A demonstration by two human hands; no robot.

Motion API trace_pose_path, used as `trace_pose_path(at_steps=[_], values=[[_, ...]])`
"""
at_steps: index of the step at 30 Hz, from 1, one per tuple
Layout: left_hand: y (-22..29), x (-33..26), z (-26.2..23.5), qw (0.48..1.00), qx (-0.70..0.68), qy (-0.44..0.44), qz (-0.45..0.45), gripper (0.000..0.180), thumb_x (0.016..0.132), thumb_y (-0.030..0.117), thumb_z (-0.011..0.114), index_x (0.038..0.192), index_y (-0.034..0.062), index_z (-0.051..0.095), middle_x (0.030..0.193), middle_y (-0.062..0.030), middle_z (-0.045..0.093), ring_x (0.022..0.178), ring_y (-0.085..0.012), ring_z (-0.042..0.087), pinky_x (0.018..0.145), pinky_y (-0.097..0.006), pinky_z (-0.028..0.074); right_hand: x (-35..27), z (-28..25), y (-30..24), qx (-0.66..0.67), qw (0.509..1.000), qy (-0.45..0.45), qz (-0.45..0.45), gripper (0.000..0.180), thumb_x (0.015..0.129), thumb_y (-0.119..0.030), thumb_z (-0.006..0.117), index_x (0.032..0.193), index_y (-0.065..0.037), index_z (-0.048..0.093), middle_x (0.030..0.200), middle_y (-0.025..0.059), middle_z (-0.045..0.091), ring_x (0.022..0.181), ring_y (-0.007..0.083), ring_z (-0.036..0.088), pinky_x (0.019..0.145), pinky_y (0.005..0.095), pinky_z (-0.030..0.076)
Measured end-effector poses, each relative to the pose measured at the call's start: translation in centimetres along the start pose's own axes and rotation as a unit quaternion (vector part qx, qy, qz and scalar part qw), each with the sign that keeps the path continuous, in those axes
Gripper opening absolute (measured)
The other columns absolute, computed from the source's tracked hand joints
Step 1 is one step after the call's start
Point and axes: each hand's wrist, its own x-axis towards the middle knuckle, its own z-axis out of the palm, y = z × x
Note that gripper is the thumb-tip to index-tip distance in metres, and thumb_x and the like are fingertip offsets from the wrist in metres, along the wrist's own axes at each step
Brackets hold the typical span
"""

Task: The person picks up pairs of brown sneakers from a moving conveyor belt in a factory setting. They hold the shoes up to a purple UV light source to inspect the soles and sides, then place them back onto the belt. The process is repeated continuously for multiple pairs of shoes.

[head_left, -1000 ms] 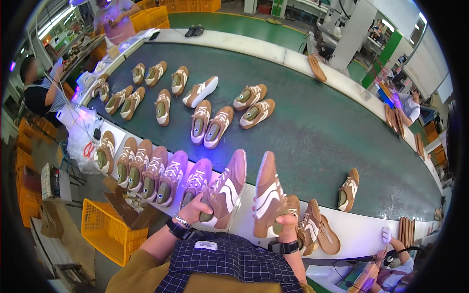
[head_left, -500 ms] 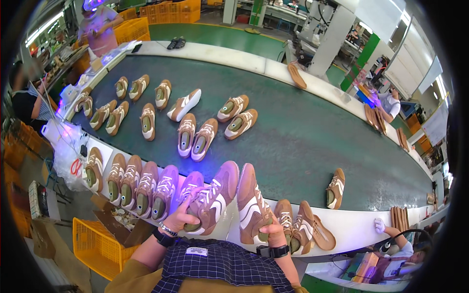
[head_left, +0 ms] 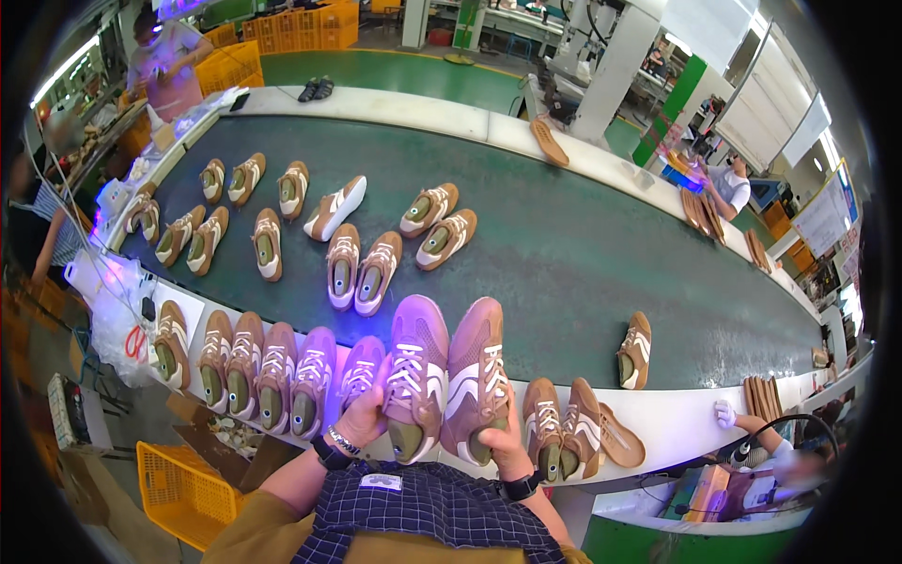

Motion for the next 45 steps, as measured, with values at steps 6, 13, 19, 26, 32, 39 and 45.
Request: trace_pose_path(at_steps=[6, 13, 19, 26, 32, 39, 45], values=[[2.0, 0.2, 2.6, 0.997, 0.054, -0.054, -0.031, 0.093, 0.074, 0.013, 0.065, 0.146, 0.0103, 0.007, 0.144, -0.0073, 0.027, 0.131, -0.0188, 0.03, 0.107, -0.033, 0.024, 0.1, -2.0, 2.5, 0.123, 0.988, 0.091, 0.021, 0.062, 0.092, -0.047, 0.043, 0.132, -0.001, 0.037, 0.124, 0.0113, 0.051, 0.111, 0.0209, 0.052, 0.094, 0.0351, 0.043], [1.7, 0.2, 1.6, 0.991, 0.091, -0.088, -0.036, 0.091, 0.078, 0.015, 0.068, 0.146, 0.0122, 0.008, 0.145, -0.0059, 0.025, 0.132, -0.0192, 0.027, 0.109, -0.036, 0.022, -0.5, -1.9, 2.9, 0.212, 0.969, 0.085, 0.092, 0.051, 0.09, -0.04, 0.048, 0.126, -0.004, 0.045, 0.119, 0.012, 0.056, 0.107, 0.0261, 0.055, 0.093, 0.0421, 0.045], [1.3, -0.5, 0.1, 0.993, 0.04, -0.067, -0.085, 0.089, 0.079, 0.015, 0.067, 0.146, 0.0153, 0.009, 0.143, -0.0064, 0.031, 0.128, -0.0204, 0.035, 0.106, -0.036, 0.028, -0.7, -3.3, 2.0, 0.286, 0.94, -0.059, 0.177, 0.069, 0.084, -0.031, 0.061, 0.136, 0.0, 0.029, 0.131, 0.0163, 0.044, 0.119, 0.0279, 0.047, 0.101, 0.0425, 0.039], [1.3, 0.1, 0.0, 0.995, -0.007, -0.072, -0.075, 0.074, 0.079, 0.012, 0.064, 0.14, 0.0037, 0.024, 0.134, -0.0103, 0.043, 0.123, -0.0228, 0.043, 0.105, -0.036, 0.033, 0.5, -1.7, 0.1, 0.249, 0.96, -0.042, 0.121, 0.065, 0.078, -0.021, 0.064, 0.132, 0.003, 0.035, 0.124, 0.0149, 0.051, 0.116, 0.0281, 0.05, 0.102, 0.041, 0.038], [2.1, 0.7, -1.2, 0.991, -0.118, 0.05, 0.029, 0.053, 0.078, 0.005, 0.057, 0.128, 0.0002, 0.041, 0.122, -0.0113, 0.053, 0.114, -0.0245, 0.051, 0.103, -0.038, 0.036, 2.3, -1.9, -0.5, 0.254, 0.964, 0.072, 0.043, 0.055, 0.079, -0.011, 0.064, 0.128, 0.0, 0.041, 0.124, 0.0114, 0.052, 0.117, 0.0258, 0.049, 0.104, 0.0404, 0.036], [3.0, 0.6, -1.2, 0.973, -0.124, 0.151, 0.122, 0.042, 0.08, 0.004, 0.06, 0.121, 0.0072, 0.049, 0.115, -0.0052, 0.058, 0.109, -0.0218, 0.054, 0.097, -0.04, 0.042, 3.4, -0.7, 0.1, 0.285, 0.939, 0.186, 0.041, 0.048, 0.082, -0.009, 0.061, 0.126, -0.005, 0.044, 0.123, 0.0094, 0.052, 0.114, 0.0261, 0.051, 0.098, 0.0454, 0.042], [2.7, 0.9, -1.3, 0.964, -0.11, 0.193, 0.148, 0.036, 0.082, 0.004, 0.06, 0.117, 0.0085, 0.051, 0.112, -0.0044, 0.06, 0.105, -0.0202, 0.057, 0.093, -0.038, 0.045, 3.4, 0.2, 1.2, 0.265, 0.94, 0.206, 0.064, 0.049, 0.083, -0.013, 0.061, 0.127, -0.005, 0.042, 0.125, 0.0124, 0.051, 0.116, 0.0287, 0.05, 0.099, 0.0476, 0.043]])
